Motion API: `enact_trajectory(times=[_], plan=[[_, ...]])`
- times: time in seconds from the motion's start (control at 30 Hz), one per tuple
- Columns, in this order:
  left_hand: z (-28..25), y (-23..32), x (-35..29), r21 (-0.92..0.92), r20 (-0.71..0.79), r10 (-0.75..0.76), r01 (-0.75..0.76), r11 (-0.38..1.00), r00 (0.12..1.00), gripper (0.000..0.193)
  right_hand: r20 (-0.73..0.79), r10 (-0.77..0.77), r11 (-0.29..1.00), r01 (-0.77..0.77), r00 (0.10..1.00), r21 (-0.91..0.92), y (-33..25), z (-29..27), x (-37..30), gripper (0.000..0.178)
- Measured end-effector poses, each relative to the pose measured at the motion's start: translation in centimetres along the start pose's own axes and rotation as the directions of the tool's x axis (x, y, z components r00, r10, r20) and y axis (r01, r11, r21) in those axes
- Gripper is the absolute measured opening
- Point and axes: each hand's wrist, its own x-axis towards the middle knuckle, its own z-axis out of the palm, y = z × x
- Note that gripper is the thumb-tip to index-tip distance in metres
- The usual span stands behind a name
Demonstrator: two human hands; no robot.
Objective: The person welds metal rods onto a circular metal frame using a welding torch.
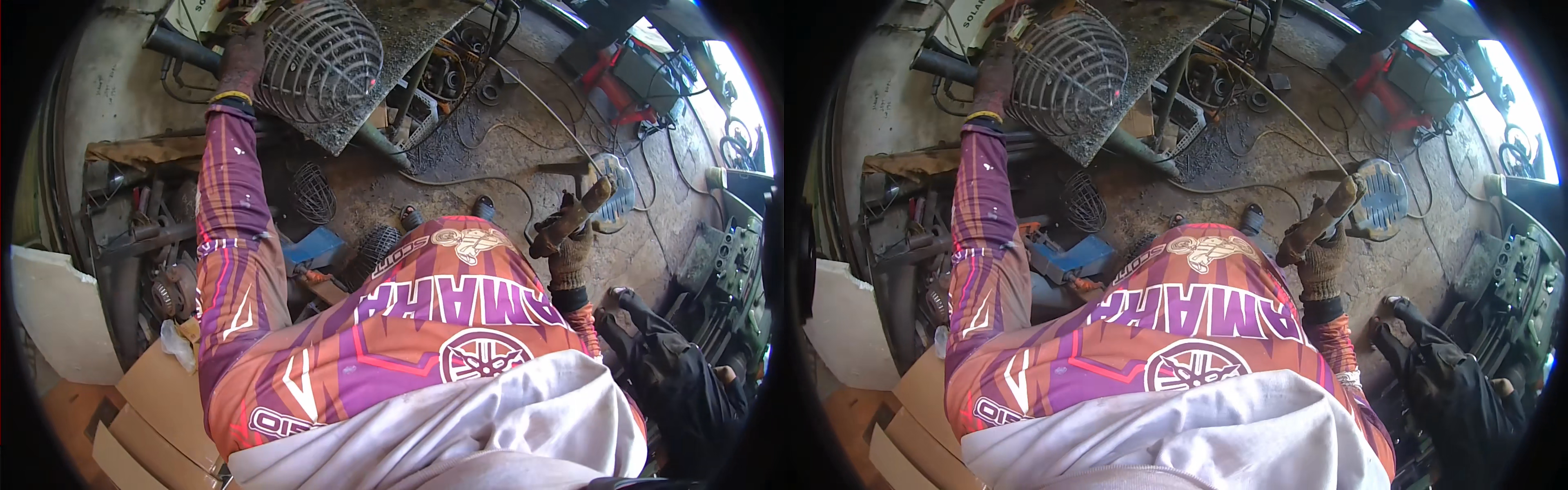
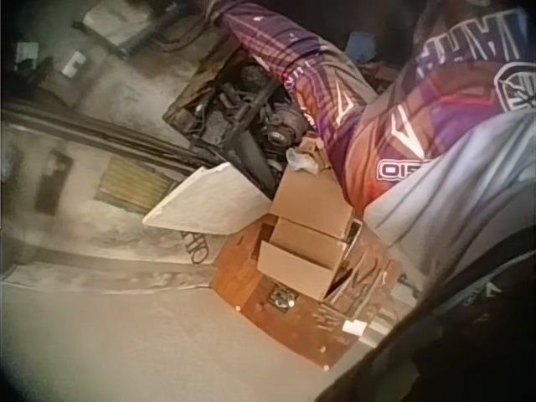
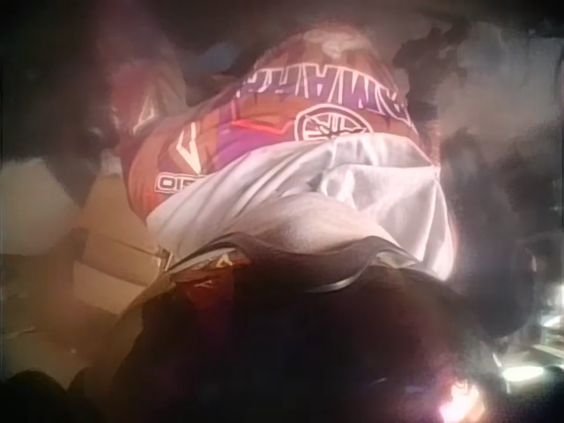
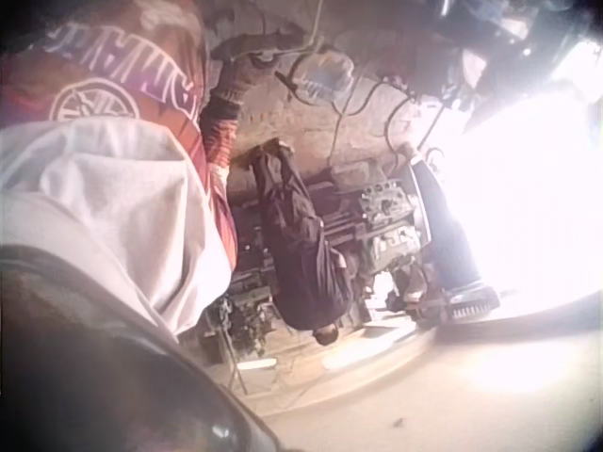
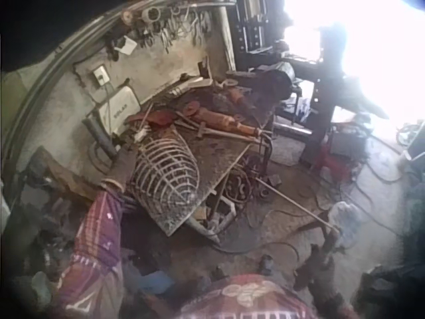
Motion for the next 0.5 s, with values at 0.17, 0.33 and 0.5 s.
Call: enact_trajectory(times=[0.17, 0.33, 0.5], plan=[[-1.9, 2.9, 2.7, 0.040, 0.091, 0.018, -0.021, 0.999, 0.996, 0.056, -0.028, -0.045, 0.999, 0.045, 0.999, 0.000, 0.5, 0.9, 0.8, 0.040], [-0.4, 1.5, 4.9, 0.210, 0.059, -0.071, 0.058, 0.976, 0.996, 0.052, 0.084, -0.003, 1.000, 0.002, 0.996, 0.006, -1.2, 2.6, 2.2, 0.041], [2.6, 8.9, -1.3, 0.006, -0.090, -0.185, 0.187, 0.982, 0.979, 0.064, 0.042, -0.010, 0.999, 0.012, 0.999, -0.043, -0.9, 2.0, 2.3, 0.046]])
